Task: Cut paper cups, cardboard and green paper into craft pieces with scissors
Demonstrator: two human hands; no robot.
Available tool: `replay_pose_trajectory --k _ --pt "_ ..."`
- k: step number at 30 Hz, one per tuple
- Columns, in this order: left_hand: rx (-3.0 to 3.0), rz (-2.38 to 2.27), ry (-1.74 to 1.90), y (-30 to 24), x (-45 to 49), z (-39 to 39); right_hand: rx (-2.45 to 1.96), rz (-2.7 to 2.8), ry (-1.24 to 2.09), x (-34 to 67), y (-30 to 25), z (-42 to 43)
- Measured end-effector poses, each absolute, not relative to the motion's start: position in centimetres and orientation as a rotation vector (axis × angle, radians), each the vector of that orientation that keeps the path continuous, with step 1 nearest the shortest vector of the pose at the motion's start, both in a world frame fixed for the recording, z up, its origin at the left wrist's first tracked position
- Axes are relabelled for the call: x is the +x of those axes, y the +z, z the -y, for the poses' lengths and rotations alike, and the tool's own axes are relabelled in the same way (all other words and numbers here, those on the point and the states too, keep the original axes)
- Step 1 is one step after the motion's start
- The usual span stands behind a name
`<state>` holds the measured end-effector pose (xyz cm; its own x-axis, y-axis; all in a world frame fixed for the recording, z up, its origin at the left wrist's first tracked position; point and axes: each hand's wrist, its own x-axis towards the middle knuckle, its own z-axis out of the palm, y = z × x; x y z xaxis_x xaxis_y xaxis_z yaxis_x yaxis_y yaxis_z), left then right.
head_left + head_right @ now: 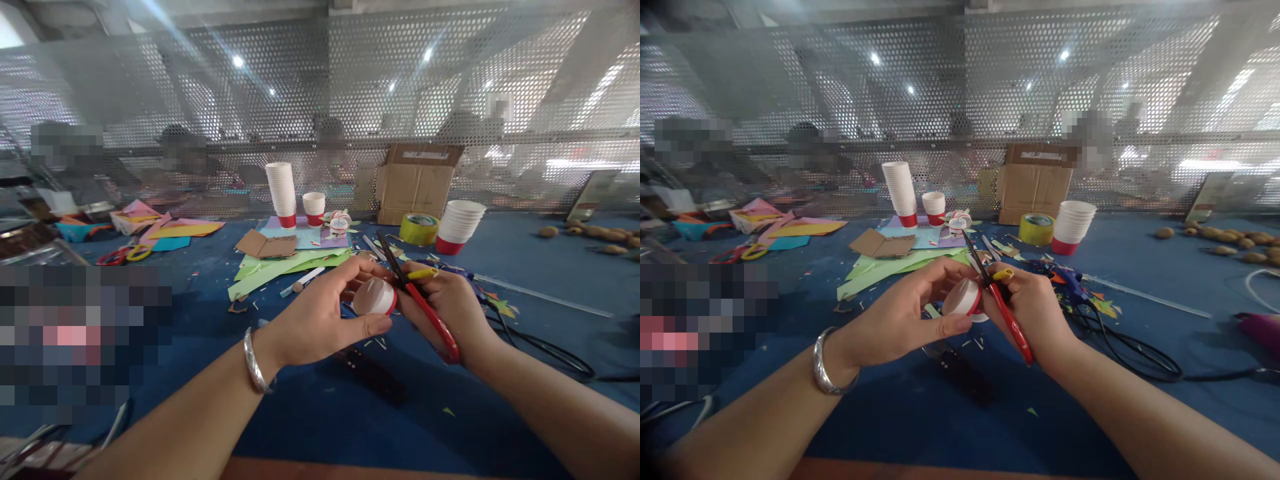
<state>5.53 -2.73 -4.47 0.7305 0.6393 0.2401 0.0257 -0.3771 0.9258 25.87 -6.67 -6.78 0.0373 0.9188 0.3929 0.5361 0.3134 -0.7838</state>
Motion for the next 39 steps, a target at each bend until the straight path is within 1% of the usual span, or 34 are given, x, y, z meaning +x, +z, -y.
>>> replay_pose_trajectory --k 2,7,14,18,21,25,32,39 --pt "1.777 -0.534 0.744 -4.5 5.6 2.6 -1.363 1.597 0.510 25.8 -6.6 6.7" --pt "1.349 -0.435 0.780 -4.5 5.8 1.7 -1.383 1.521 0.485 25.3 -5.9 6.9" --pt "0.980 -0.392 0.844 -4.8 6.0 0.9 -1.410 1.460 0.648 25.6 -5.7 7.1" --pt "0.896 -0.426 0.796 -4.7 5.8 1.0 -1.260 1.427 0.753 25.5 -5.3 7.2" --pt "0.939 -0.407 0.794 -4.6 5.8 1.0 -1.256 1.442 0.803 25.5 -5.1 7.2" --pt "1.033 -0.344 0.837 -4.8 5.9 1.0 -1.397 1.560 0.592 25.9 -5.5 6.9" --pt "1.049 -0.319 0.838 -4.9 5.5 0.7 -1.443 1.792 0.231 26.2 -6.2 6.9" --pt "1.061 -0.284 0.818 -5.1 5.0 0.7 -1.432 1.844 0.037 26.4 -5.8 7.1"
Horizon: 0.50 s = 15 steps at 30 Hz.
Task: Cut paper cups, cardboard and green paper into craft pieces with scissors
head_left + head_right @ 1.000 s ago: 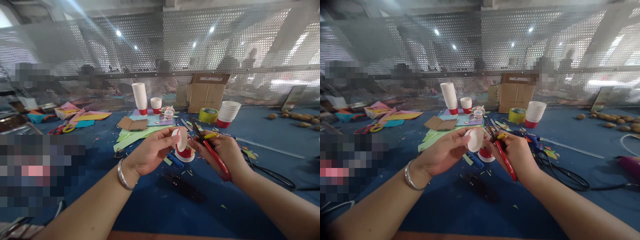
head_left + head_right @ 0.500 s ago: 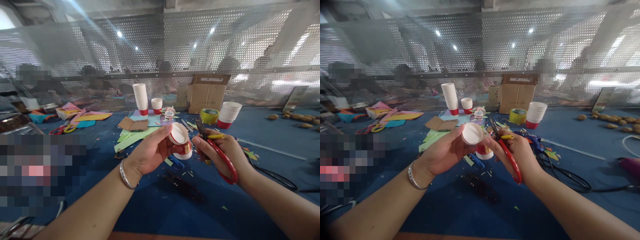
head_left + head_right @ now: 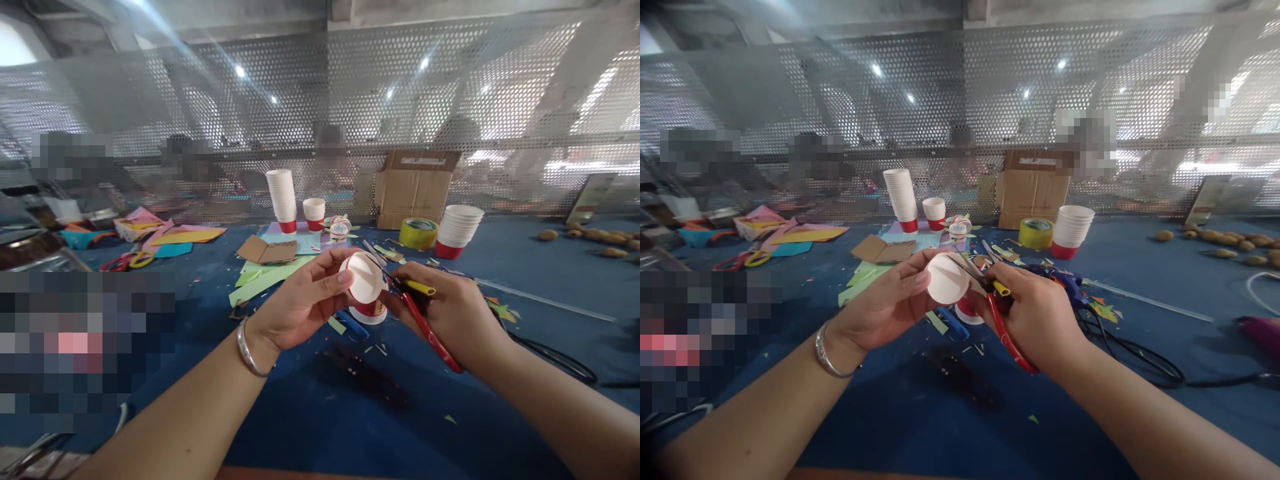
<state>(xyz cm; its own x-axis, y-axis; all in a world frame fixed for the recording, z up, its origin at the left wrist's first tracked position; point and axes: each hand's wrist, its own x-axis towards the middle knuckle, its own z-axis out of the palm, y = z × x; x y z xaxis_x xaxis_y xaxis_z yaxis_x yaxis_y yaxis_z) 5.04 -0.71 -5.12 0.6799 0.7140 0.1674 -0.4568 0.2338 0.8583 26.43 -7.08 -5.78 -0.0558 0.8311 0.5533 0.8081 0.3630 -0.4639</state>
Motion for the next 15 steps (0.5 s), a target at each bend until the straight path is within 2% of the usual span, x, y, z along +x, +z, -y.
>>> replay_pose_trajectory --k 15 --pt "1.079 -0.309 0.809 -5.20 5.12 0.98 -1.383 1.893 -0.392 26.66 -5.54 7.32"
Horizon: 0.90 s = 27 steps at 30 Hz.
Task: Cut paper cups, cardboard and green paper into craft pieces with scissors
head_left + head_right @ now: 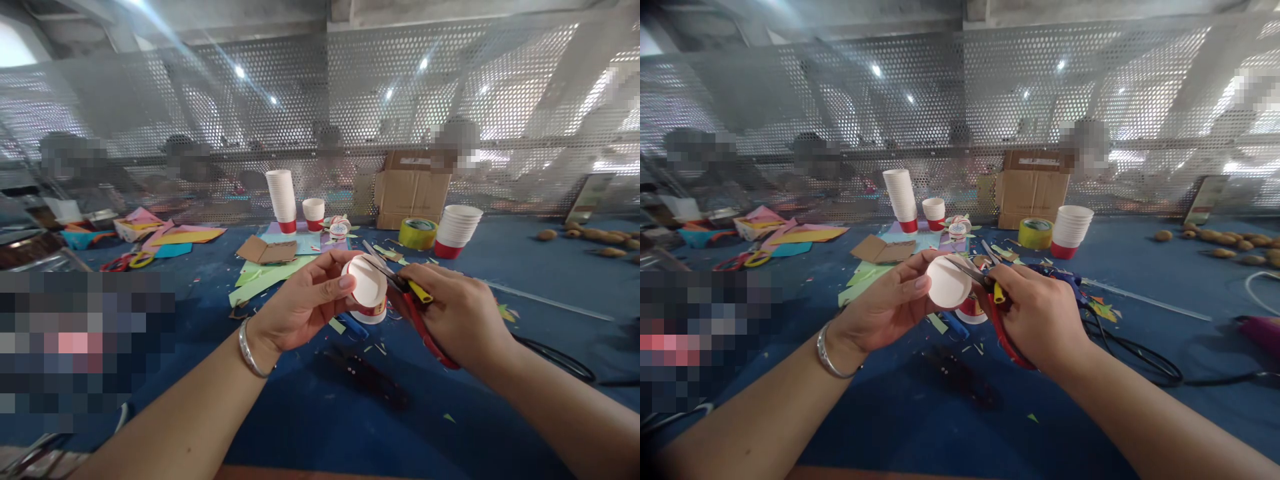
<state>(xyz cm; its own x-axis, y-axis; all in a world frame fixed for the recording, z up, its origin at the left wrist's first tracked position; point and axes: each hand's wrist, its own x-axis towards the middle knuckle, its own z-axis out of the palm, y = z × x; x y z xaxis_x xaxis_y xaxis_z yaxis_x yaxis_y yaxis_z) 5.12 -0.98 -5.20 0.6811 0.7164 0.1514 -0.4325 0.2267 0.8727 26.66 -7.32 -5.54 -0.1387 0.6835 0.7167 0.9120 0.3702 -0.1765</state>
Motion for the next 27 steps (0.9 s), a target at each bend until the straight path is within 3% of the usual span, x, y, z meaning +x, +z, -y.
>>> replay_pose_trajectory --k 27 --pt "1.099 -0.248 0.744 -5.25 4.96 0.23 -1.370 2.031 -0.595 27.36 -6.02 7.23"
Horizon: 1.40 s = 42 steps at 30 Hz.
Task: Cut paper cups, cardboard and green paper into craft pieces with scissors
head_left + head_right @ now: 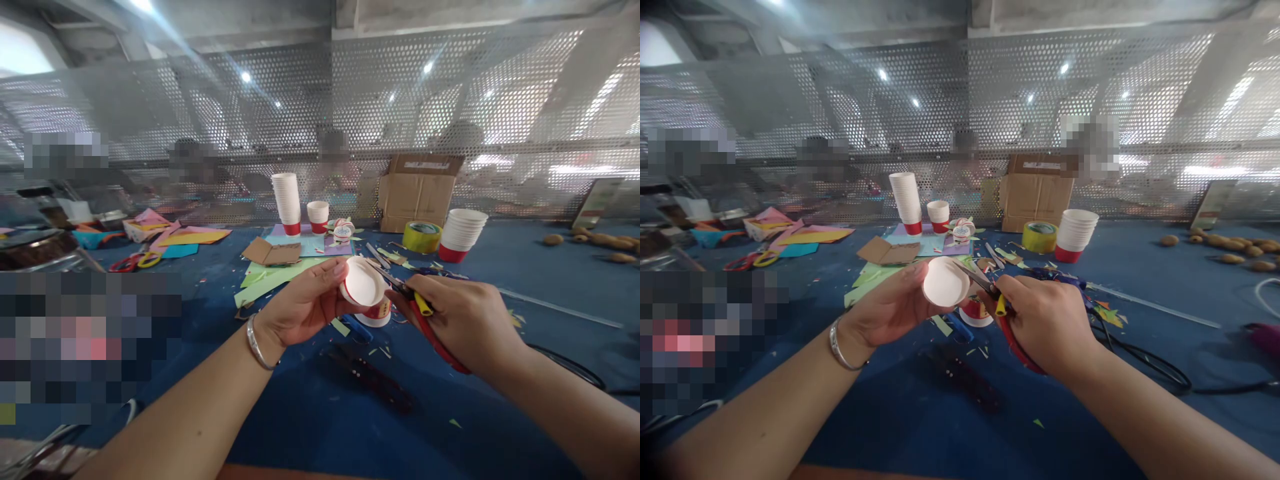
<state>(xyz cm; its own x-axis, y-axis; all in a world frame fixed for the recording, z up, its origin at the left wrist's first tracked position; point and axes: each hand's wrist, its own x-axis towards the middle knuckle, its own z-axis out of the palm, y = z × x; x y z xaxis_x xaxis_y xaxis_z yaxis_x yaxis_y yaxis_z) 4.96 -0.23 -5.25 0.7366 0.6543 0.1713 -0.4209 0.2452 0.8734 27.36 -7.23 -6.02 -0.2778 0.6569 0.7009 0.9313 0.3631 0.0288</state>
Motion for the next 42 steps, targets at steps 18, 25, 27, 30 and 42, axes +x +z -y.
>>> replay_pose_trajectory --k 18,25,27,30,42 --pt "1.019 -0.190 0.705 -5.49 4.92 0.00 -1.308 2.080 -0.717 27.76 -6.30 7.11" --pt "1.020 -0.164 0.686 -5.54 4.84 -0.07 -1.267 2.084 -0.731 27.60 -6.39 6.99" --pt "1.013 -0.154 0.667 -5.52 4.84 -0.07 -1.251 2.077 -0.736 27.64 -6.52 6.92" --pt "1.001 -0.146 0.649 -5.50 4.95 -0.07 -1.260 2.086 -0.721 27.81 -6.70 6.86" --pt "0.965 -0.190 0.664 -5.62 5.16 -0.11 -1.277 2.049 -0.679 27.19 -6.30 6.92"
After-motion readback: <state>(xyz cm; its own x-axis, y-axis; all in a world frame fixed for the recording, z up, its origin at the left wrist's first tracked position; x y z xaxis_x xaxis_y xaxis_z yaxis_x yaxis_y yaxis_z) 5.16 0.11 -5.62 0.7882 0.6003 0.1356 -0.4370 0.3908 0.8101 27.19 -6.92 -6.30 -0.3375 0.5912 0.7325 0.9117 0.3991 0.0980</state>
